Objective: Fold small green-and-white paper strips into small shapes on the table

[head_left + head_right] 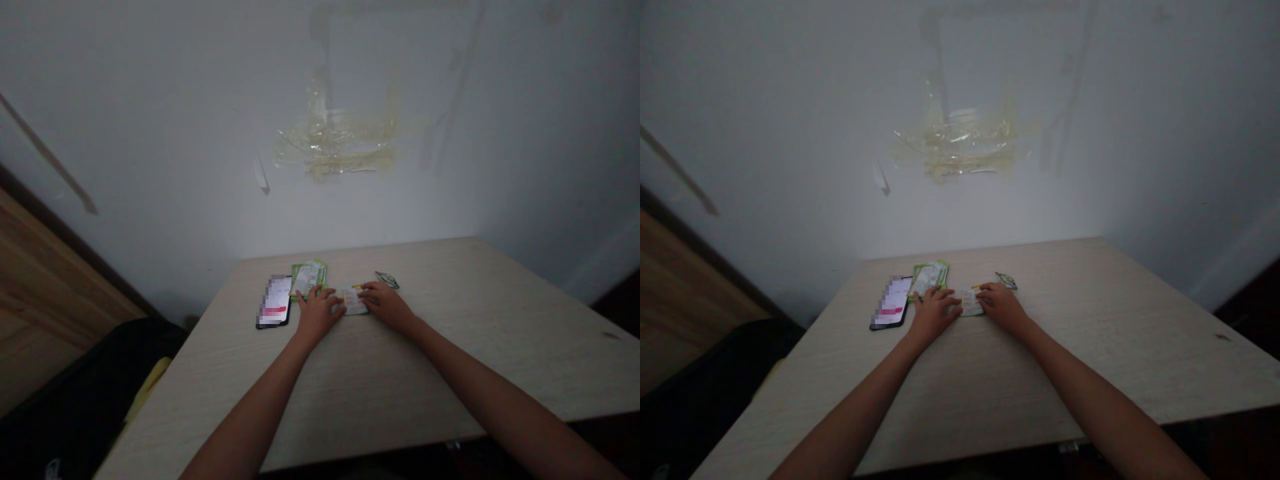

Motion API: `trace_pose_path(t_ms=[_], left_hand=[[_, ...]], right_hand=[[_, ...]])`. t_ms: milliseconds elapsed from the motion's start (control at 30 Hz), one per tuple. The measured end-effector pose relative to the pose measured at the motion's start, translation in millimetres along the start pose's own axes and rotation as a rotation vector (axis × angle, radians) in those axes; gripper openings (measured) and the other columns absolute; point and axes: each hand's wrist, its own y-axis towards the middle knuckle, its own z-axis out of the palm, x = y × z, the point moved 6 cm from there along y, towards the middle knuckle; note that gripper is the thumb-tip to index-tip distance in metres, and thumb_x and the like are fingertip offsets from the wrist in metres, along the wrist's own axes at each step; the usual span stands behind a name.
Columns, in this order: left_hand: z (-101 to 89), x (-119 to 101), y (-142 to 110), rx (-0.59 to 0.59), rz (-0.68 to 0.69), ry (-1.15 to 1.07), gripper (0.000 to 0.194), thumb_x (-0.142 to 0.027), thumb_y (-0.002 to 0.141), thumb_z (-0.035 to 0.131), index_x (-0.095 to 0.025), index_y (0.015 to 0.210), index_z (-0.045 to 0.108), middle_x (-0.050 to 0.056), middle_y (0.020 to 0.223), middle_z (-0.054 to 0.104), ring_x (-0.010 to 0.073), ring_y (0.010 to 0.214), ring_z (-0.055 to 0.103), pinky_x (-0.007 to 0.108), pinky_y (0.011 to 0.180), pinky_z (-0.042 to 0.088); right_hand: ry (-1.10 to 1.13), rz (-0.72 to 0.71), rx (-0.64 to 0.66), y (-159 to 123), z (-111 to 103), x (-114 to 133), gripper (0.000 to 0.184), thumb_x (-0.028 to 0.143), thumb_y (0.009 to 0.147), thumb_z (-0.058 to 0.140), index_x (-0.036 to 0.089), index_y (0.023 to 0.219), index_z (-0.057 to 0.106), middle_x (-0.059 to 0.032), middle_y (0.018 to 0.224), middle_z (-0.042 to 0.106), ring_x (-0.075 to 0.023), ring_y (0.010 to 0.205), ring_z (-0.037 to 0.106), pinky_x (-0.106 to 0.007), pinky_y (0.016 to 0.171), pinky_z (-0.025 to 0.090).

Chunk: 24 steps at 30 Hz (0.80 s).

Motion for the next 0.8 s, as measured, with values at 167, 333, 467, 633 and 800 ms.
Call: trace_pose_path(t_ms=[167,333,467,633,800], left_hand=[[0.9,1.0,0.4,0.0,0.004,0.013,0.024,-0.048,0.084,0.061,-0.041,0.106,0.069,-0.004,0.132,0.06,0.0319,0.134,0.035,0.079,0.105,0.0],[1.0,1.1,0.3,0.004,-0.003,0.015,0.026,-0.049,0.084,0.06,-0.041,0.108,0.068,-0.003,0.132,0.059,0.0322,0.134,0.035,0.078,0.106,0.0],[0.1,-0.5,-0.3,0.015,-0.002,0.022,0.027,-0.048,0.085,0.06,-0.04,0.109,0.068,-0.002,0.133,0.059,0.0315,0.134,0.035,0.077,0.107,0.0],[-0.9,-1.5,-0.7,0.021,0.005,0.012,0.027,-0.047,0.086,0.058,-0.04,0.11,0.067,-0.002,0.133,0.059,0.0323,0.134,0.035,0.078,0.106,0.0],[-1.0,-1.5,-0.7,0.016,0.007,0.017,0.027,-0.048,0.086,0.057,-0.04,0.11,0.068,-0.002,0.133,0.059,0.0317,0.134,0.035,0.077,0.106,0.0]], right_hand=[[-0.009,-0.003,0.003,0.2,0.1,1.0,0.024,0.019,0.085,0.06,0.02,0.105,0.073,-0.0116,0.116,0.065,-0.0225,0.108,0.06,-0.041,0.098,0.047],[-0.033,-0.005,0.022,0.0,1.1,1.9,0.024,0.018,0.086,0.06,0.02,0.105,0.073,-0.0118,0.118,0.065,-0.0228,0.109,0.06,-0.041,0.098,0.046],[-0.047,0.001,0.027,0.7,1.7,1.5,0.023,0.019,0.086,0.06,0.021,0.105,0.073,-0.0111,0.118,0.065,-0.0227,0.109,0.06,-0.042,0.098,0.046],[-0.057,-0.011,0.027,0.9,2.7,1.3,0.023,0.02,0.086,0.061,0.022,0.105,0.074,-0.0105,0.117,0.065,-0.0224,0.108,0.06,-0.041,0.098,0.047],[-0.055,-0.007,0.028,0.4,3.3,0.6,0.023,0.02,0.086,0.061,0.021,0.105,0.073,-0.011,0.119,0.064,-0.0225,0.109,0.06,-0.041,0.099,0.046]])
